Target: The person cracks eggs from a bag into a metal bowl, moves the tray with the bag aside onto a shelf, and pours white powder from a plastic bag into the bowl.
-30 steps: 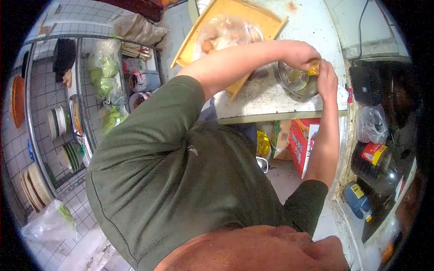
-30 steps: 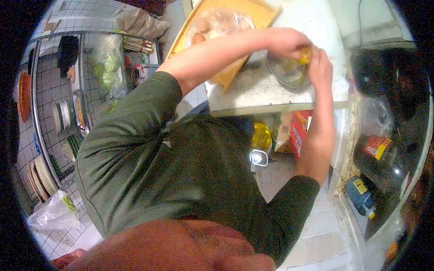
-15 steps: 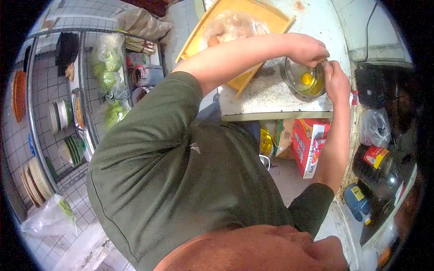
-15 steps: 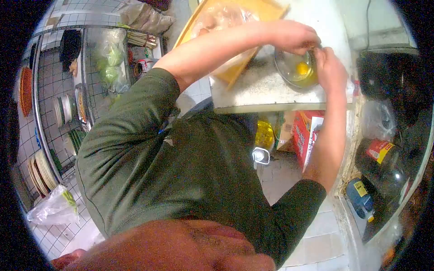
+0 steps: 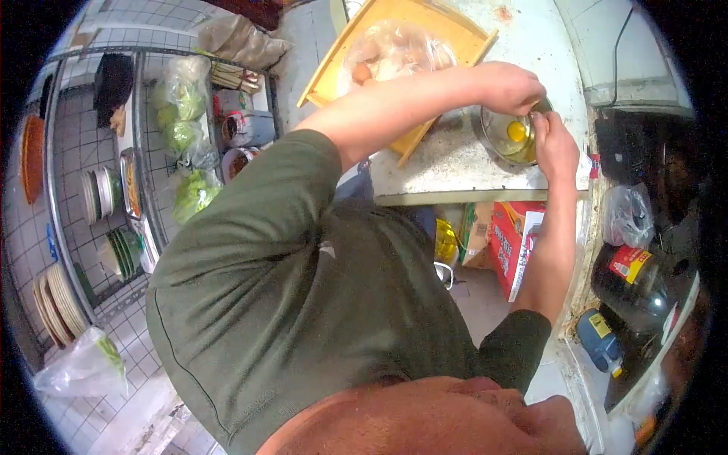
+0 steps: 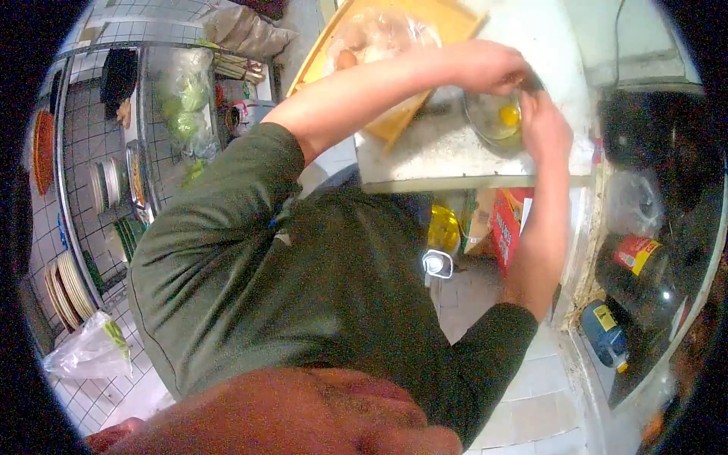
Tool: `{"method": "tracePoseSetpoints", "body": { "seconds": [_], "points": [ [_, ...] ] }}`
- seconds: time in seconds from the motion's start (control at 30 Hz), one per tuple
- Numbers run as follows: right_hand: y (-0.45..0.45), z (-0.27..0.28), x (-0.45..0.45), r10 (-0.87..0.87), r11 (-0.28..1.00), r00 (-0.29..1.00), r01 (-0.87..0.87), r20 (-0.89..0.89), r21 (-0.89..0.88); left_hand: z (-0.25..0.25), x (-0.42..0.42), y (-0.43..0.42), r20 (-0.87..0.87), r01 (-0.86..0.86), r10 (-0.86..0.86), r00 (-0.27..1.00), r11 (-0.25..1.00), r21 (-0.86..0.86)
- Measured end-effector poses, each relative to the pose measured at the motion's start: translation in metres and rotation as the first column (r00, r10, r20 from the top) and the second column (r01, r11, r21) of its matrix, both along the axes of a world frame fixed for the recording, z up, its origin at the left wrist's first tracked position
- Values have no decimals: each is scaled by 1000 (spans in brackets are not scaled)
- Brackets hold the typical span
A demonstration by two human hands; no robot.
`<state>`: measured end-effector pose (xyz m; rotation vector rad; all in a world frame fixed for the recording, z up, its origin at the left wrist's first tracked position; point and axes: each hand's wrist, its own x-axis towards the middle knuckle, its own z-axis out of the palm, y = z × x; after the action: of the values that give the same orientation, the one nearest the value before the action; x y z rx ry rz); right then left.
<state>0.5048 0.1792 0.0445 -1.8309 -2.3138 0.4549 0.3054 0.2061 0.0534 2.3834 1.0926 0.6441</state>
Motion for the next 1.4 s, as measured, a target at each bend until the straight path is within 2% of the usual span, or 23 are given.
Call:
{"method": "tracePoseSetpoints", "body": {
  "seconds": [0.03,0.17,0.27,0.33,0.47,0.53,0.57,0.67,0.73,0.83,0.93,1.03,1.1,1.23,1.33,1.4],
  "points": [
    [-1,0,0,-31,999,998,32,-50,11,0,-2,3,-25,2,-2,1000,1000,-5],
    [-4,1,1,-83,996,978,76,-190,-43,-4,-3,2,122,-10,14,992,999,-35],
    [-2,-2,0,-77,997,971,68,-224,-46,-5,-2,-3,105,6,4,995,995,-97],
    [-3,-6,1,-80,997,953,75,-292,-29,-14,-3,3,127,16,-11,992,999,-41],
    [1,-1,-2,-64,998,979,61,-191,-23,-14,3,-2,177,65,-71,982,997,41],
    [-3,-3,1,-50,997,989,42,-137,-58,-14,4,-1,37,67,-66,997,997,-29],
    [-1,-5,5,-59,998,982,51,-182,-47,-11,4,5,-34,64,-66,997,997,-50],
    [4,-19,13,-79,997,950,71,-302,-37,1,6,-1,-12,30,-32,999,993,-113],
    [8,-23,14,-104,994,928,93,-357,-49,-3,7,1,39,-11,15,999,996,-83],
    [14,-37,19,-124,992,837,91,-533,-88,-4,8,-1,131,-70,85,988,991,-114],
    [11,-32,7,-444,892,545,195,-711,-408,-1,10,-4,153,-109,145,978,968,-225],
    [10,-29,0,-538,841,388,192,-748,-505,-1,16,-8,207,-155,228,952,936,-316],
    [12,-35,1,-533,845,341,161,-774,-510,-7,20,-10,272,-166,278,921,913,-371],
    [14,-35,-4,-626,779,182,150,-758,-608,-16,28,-14,281,-161,272,920,918,-363],
    [16,-30,-7,-658,753,63,56,-750,-656,-20,31,-16,301,-168,286,910,916,-365],
    [18,-31,-6,-643,765,70,9,-762,-645,-23,32,-17,294,-177,289,911,918,-356]
  ]
}}
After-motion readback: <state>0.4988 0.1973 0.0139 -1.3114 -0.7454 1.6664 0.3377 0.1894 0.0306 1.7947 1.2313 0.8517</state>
